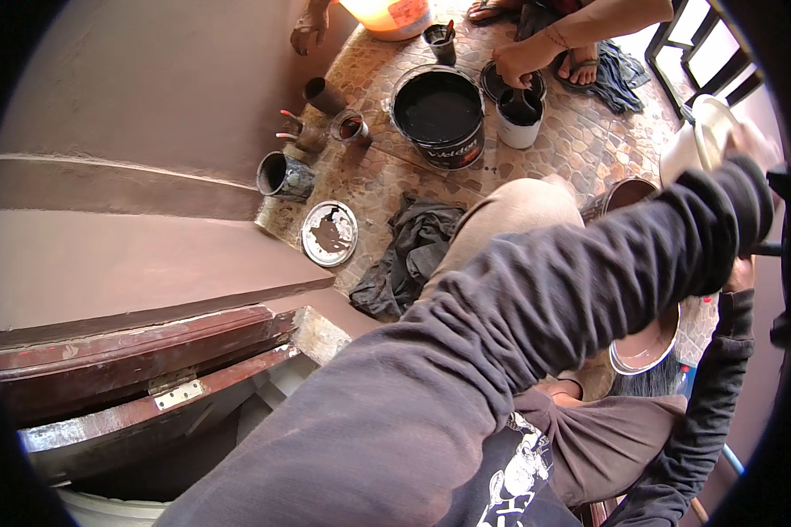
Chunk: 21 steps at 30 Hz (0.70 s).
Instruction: The person sits on the floor and pours liquid from a white bucket into a paint can, then stirs the contents with a long stick. They continue stirring the paint in the can while another person works nearby with separate containers.
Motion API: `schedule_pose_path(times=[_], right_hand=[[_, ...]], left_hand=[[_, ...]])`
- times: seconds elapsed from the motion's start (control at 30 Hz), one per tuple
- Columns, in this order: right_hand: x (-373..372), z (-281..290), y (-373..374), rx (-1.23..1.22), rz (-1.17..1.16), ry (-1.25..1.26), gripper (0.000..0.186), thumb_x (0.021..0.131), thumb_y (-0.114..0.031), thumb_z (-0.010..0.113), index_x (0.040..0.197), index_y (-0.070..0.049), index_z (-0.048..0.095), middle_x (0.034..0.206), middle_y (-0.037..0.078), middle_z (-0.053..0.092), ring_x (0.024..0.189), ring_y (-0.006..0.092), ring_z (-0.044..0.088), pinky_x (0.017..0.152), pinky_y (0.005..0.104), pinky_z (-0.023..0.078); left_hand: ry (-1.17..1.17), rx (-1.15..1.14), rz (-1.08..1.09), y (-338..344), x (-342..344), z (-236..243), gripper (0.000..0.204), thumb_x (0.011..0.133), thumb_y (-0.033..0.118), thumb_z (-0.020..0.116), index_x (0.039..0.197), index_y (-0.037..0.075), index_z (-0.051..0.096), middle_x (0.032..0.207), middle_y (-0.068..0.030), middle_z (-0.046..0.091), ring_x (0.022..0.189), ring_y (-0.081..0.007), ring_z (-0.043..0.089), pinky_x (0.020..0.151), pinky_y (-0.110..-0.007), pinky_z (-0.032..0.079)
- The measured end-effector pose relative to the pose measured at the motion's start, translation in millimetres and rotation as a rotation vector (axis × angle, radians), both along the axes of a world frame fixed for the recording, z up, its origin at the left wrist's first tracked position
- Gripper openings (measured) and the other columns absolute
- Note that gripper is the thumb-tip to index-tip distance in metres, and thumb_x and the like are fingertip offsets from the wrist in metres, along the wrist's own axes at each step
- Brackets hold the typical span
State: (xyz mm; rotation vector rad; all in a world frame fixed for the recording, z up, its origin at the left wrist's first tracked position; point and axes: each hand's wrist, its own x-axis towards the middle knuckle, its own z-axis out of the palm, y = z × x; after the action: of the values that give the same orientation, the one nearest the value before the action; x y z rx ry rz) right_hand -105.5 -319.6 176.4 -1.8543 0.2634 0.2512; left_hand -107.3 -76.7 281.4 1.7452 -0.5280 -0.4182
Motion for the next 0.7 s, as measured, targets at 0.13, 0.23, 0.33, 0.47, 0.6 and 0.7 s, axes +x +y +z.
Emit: schedule_pose_path(times=[0.13,0.23,0.33,0.47,0.6,0.7], right_hand=[[3,2,9,-0.014,-0.042,0.014,0.013,0.089,-0.017,0.053,0.091,-0.004,0.052,0.079,0.003,0.055,0.065,0.0133,0.057,0.058,0.026,0.052],[3,6,13,-0.039,-0.05,0.054,0.014,0.089,-0.017,0.054,0.092,-0.003,0.052,0.081,0.004,0.056,0.069,0.0144,0.057,0.061,0.0261,0.052],[3,8,16,-0.018,-0.067,0.067,0.015,0.089,-0.017,0.054,0.094,-0.003,0.052,0.082,0.005,0.056,0.072,0.0155,0.058,0.064,0.0261,0.052],[5,7,18,0.013,-0.093,0.07,0.016,0.089,-0.017,0.054,0.096,-0.002,0.052,0.085,0.007,0.057,0.076,0.017,0.059,0.068,0.0262,0.052],[5,8,21,-0.001,-0.093,0.093,0.018,0.089,-0.017,0.055,0.098,-0.001,0.053,0.087,0.008,0.057,0.08,0.0185,0.06,0.072,0.0263,0.052],[2,9,25,0.005,-0.096,0.109,0.02,0.089,-0.017,0.055,0.1,-0.001,0.053,0.088,0.009,0.058,0.084,0.0196,0.061,0.075,0.0264,0.052]], left_hand=[[0.057,0.033,-0.055,-2,-7,-1,0.025,0.069,0.009,0.066,0.086,-0.009,0.063,0.091,-0.0248,0.063,0.097,-0.0298,0.061,0.086,-0.033,0.047],[0.068,0.04,-0.048,-6,-8,-1,0.025,0.069,0.009,0.066,0.087,-0.009,0.063,0.092,-0.0251,0.063,0.097,-0.0299,0.061,0.087,-0.033,0.047],[0.073,0.053,-0.056,-16,-9,-4,0.026,0.068,0.009,0.066,0.087,-0.009,0.063,0.092,-0.0253,0.063,0.098,-0.03,0.061,0.087,-0.033,0.047],[0.072,0.095,-0.059,-40,-7,-9,0.026,0.068,0.009,0.067,0.087,-0.009,0.063,0.092,-0.0256,0.063,0.098,-0.0302,0.061,0.087,-0.033,0.047],[0.047,0.175,-0.037,-67,-10,-1,0.026,0.068,0.008,0.067,0.087,-0.01,0.063,0.093,-0.026,0.063,0.099,-0.0303,0.061,0.088,-0.033,0.047],[-0.025,0.295,0.123,-71,-14,8,0.027,0.067,0.008,0.067,0.087,-0.01,0.064,0.093,-0.0262,0.063,0.099,-0.0305,0.061,0.088,-0.033,0.047]])
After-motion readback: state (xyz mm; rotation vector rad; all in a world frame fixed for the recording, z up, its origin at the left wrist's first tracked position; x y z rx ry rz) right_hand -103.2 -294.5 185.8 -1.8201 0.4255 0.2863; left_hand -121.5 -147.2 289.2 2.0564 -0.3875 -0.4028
